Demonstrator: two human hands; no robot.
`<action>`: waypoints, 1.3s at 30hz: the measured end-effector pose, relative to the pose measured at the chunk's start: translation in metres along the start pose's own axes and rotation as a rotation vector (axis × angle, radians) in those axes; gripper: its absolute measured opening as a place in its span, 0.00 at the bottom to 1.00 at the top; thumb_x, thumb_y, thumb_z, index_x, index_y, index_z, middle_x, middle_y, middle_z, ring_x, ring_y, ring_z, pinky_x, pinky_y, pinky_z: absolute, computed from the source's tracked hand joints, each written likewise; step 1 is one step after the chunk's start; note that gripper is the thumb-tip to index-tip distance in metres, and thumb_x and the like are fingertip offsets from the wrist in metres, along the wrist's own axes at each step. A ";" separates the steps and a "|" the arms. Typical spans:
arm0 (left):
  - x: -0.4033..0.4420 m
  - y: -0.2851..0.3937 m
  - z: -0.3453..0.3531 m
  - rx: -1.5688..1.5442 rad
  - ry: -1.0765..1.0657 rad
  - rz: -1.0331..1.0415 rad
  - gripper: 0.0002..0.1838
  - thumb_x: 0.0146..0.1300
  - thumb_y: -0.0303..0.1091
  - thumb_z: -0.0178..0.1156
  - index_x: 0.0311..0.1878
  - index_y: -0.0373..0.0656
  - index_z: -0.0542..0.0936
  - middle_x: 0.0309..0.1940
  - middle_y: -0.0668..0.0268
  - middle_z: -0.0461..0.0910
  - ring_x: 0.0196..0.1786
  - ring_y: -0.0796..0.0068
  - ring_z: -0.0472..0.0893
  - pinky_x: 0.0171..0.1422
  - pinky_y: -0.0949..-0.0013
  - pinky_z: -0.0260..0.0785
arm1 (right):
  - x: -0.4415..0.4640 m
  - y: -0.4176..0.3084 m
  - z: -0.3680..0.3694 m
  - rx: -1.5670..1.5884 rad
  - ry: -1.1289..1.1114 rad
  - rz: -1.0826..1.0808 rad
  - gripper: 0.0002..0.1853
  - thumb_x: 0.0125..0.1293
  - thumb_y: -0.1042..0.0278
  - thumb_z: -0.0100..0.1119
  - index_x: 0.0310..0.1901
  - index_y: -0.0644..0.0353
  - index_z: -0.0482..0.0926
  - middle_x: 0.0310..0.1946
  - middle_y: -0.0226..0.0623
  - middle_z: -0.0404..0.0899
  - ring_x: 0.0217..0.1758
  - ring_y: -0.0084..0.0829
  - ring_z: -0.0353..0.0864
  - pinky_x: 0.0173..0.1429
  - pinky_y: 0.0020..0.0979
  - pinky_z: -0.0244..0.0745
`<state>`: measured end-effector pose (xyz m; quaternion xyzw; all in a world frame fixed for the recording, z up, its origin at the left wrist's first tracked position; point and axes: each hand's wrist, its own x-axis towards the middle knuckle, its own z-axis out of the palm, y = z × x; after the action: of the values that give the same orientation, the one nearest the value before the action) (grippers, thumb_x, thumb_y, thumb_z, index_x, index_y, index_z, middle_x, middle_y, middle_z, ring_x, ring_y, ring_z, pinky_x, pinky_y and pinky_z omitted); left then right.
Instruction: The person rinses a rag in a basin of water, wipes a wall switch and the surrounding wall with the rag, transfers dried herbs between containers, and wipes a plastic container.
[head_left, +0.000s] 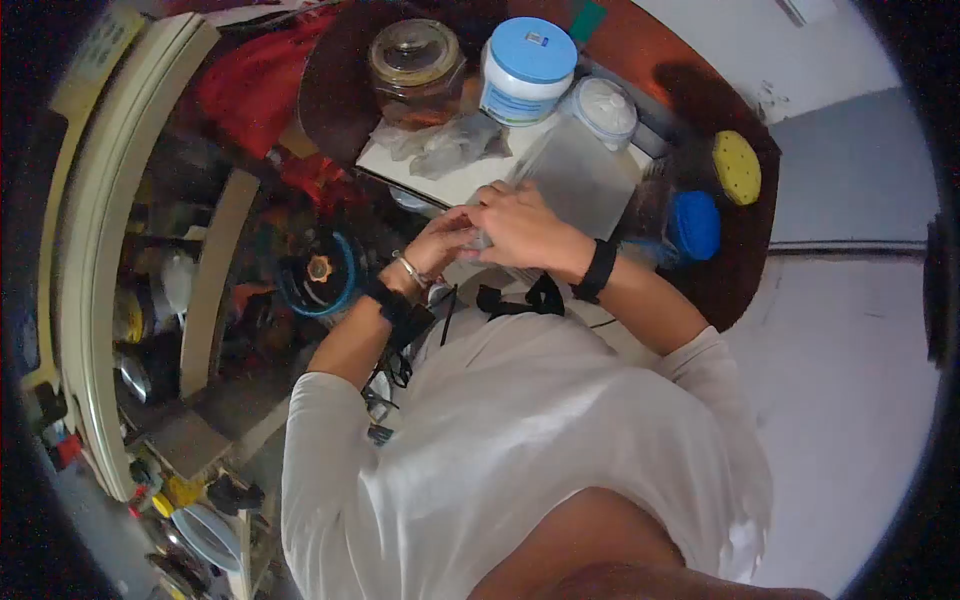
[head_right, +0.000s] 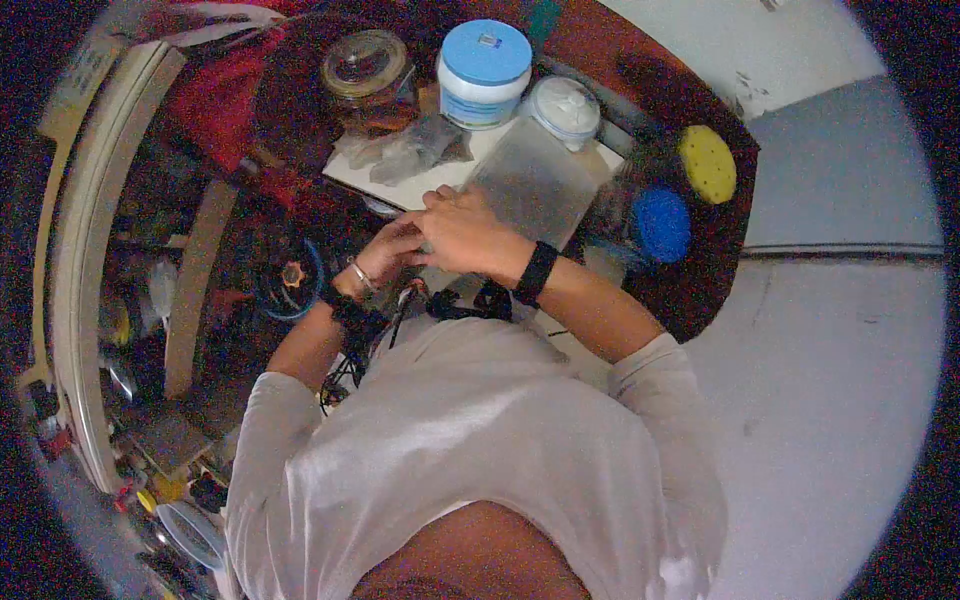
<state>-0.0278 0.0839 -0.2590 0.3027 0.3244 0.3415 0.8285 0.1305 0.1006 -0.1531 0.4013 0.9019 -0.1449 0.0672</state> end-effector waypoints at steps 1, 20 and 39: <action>0.002 -0.002 -0.003 -0.017 -0.022 0.003 0.21 0.56 0.29 0.57 0.54 0.42 0.70 0.47 0.70 0.71 0.51 0.77 0.70 0.48 0.71 0.68 | 0.001 0.000 -0.001 -0.006 -0.004 -0.012 0.28 0.48 0.49 0.64 0.50 0.52 0.74 0.39 0.37 0.73 0.54 0.38 0.69 0.51 0.47 0.63; 0.006 -0.007 -0.018 0.336 0.011 0.154 0.18 0.47 0.24 0.59 0.45 0.40 0.75 0.39 0.70 0.77 0.43 0.79 0.75 0.48 0.73 0.69 | 0.010 0.000 -0.006 -0.093 0.004 -0.189 0.12 0.49 0.67 0.59 0.39 0.53 0.79 0.39 0.36 0.75 0.49 0.37 0.71 0.45 0.50 0.68; 0.021 -0.051 -0.037 0.236 0.084 0.173 0.23 0.53 0.35 0.48 0.55 0.46 0.69 0.44 0.70 0.71 0.46 0.75 0.72 0.48 0.69 0.68 | -0.014 0.005 -0.039 0.202 0.207 -0.174 0.12 0.39 0.70 0.59 0.31 0.59 0.75 0.36 0.39 0.75 0.40 0.43 0.75 0.39 0.40 0.71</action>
<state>-0.0250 0.0806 -0.3258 0.4103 0.3693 0.3835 0.7404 0.1433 0.1060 -0.1135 0.3394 0.9161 -0.1982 -0.0796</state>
